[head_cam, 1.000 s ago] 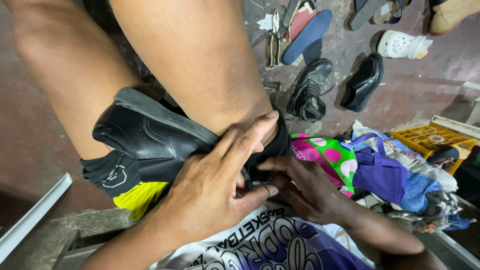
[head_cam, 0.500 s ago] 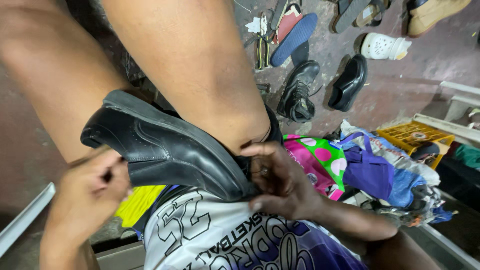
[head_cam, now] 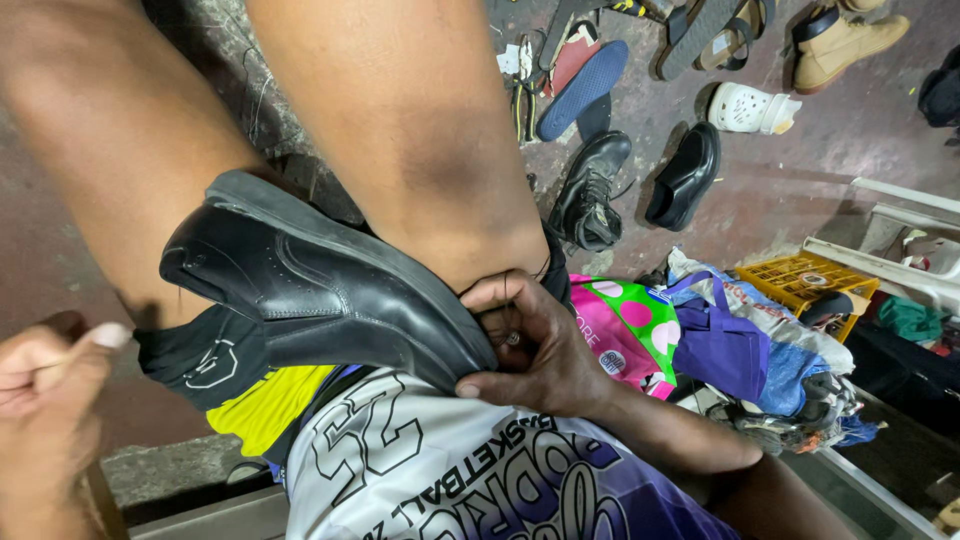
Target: The person sits on the floor and sews a black shoe using a needle and thread. They repeatedly pull the thread through the shoe's sole and upper, tighten the stitches, and inspect the work by turning the shoe over.
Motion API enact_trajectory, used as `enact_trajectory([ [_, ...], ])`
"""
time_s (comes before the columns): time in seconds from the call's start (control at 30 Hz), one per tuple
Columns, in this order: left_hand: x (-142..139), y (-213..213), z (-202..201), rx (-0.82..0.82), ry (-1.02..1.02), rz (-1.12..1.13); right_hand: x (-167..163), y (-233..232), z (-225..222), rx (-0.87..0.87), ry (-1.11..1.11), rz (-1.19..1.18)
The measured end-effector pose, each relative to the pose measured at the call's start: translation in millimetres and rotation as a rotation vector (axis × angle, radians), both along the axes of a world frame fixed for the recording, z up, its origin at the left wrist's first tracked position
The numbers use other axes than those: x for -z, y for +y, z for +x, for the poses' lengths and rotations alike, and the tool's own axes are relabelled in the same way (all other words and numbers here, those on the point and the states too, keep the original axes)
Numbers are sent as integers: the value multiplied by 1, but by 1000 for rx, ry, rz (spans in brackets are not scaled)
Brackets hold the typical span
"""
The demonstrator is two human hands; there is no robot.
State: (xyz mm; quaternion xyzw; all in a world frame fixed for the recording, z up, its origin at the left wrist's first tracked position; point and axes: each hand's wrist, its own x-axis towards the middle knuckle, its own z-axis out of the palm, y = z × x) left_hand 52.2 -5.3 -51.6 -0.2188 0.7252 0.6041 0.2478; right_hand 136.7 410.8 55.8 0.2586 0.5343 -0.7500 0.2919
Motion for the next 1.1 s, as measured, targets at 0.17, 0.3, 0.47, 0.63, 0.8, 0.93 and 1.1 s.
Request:
enact_trajectory([
  [0.17,52,-59,13,-374,31,133,12,3,5,37,157,15],
  [0.3,58,-61,7,-429,160,233,16,0,8,65,189,1],
  [0.47,25,-37,-17,-254,190,35,13,-7,4,109,154,-73],
  [0.63,-37,6,-38,162,445,-554,10,-12,1,113,94,-106],
  [0.8,-71,67,-41,600,563,-150,11,-14,0,82,132,-39],
  [0.93,-47,96,-58,1060,266,-159,14,-11,0,62,160,-79],
  [1.1,-34,99,-69,1223,84,-51,16,1,6,16,192,20],
])
